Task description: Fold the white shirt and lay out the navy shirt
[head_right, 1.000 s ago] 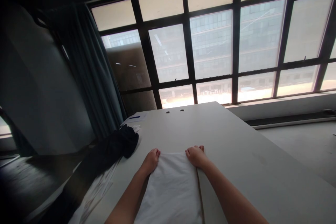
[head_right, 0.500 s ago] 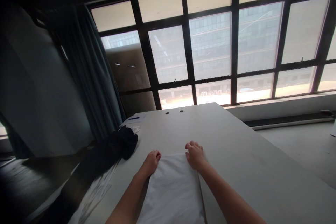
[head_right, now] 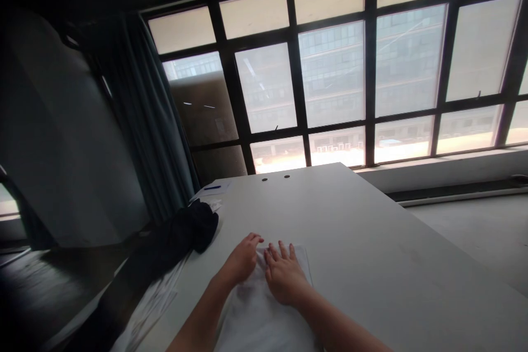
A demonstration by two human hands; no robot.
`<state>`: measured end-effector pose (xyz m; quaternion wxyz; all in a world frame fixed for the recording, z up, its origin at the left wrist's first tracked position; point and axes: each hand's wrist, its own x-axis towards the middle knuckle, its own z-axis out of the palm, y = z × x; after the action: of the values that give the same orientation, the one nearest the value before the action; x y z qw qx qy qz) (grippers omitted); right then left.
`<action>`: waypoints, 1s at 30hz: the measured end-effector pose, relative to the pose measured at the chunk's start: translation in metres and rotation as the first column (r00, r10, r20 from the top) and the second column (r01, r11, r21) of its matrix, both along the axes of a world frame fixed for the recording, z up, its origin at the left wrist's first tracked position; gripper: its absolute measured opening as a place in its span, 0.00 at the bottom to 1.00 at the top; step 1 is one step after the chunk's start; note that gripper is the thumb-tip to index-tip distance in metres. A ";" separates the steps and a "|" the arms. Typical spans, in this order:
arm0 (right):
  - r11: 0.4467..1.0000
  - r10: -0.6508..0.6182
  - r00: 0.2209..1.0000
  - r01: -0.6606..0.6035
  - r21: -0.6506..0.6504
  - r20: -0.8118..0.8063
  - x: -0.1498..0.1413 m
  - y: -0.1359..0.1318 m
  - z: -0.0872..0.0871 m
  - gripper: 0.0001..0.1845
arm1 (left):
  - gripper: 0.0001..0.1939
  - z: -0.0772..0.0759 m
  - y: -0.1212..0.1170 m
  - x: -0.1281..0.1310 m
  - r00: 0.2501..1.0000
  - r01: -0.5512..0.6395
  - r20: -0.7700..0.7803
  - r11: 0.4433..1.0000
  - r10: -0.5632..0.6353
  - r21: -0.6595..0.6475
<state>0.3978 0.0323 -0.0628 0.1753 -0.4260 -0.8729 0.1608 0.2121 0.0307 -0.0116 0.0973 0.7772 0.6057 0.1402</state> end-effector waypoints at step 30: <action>0.997 0.070 0.946 -0.057 0.050 -0.318 0.104 -0.049 0.004 0.20 | 0.32 -0.031 -0.081 -0.016 0.980 -0.197 0.048 0.961 0.191 0.195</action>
<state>0.5017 -0.0165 -0.0588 0.3176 -0.3626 -0.8492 0.2157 0.1959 -0.0500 -0.0425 0.0135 0.7178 0.6605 0.2199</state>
